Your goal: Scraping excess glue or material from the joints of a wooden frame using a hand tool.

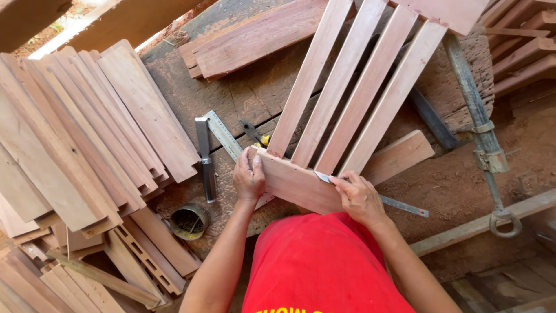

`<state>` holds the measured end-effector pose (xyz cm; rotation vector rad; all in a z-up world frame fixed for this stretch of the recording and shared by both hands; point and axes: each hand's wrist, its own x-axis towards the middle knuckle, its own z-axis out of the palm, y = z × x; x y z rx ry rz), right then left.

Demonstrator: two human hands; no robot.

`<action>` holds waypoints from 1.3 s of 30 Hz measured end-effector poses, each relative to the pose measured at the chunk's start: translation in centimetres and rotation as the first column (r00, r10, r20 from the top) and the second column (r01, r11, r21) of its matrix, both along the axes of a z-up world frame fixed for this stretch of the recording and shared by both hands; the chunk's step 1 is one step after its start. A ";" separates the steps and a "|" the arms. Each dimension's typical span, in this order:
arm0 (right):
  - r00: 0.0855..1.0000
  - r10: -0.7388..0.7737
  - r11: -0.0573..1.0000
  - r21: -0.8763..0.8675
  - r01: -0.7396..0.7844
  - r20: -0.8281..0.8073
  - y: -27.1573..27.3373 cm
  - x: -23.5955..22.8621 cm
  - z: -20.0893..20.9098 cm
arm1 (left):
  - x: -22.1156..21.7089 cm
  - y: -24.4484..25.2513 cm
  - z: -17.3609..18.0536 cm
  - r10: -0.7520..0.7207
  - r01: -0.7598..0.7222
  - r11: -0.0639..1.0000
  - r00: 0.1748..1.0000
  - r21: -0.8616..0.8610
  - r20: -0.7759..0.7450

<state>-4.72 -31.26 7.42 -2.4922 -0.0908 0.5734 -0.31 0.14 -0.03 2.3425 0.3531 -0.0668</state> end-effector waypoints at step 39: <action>0.841 0.350 0.911 -0.057 -0.408 -0.413 -2.6 8.1 5.4 | 0.0 0.0 -0.1 0.003 -0.002 1.000 0.998 0.017 -0.061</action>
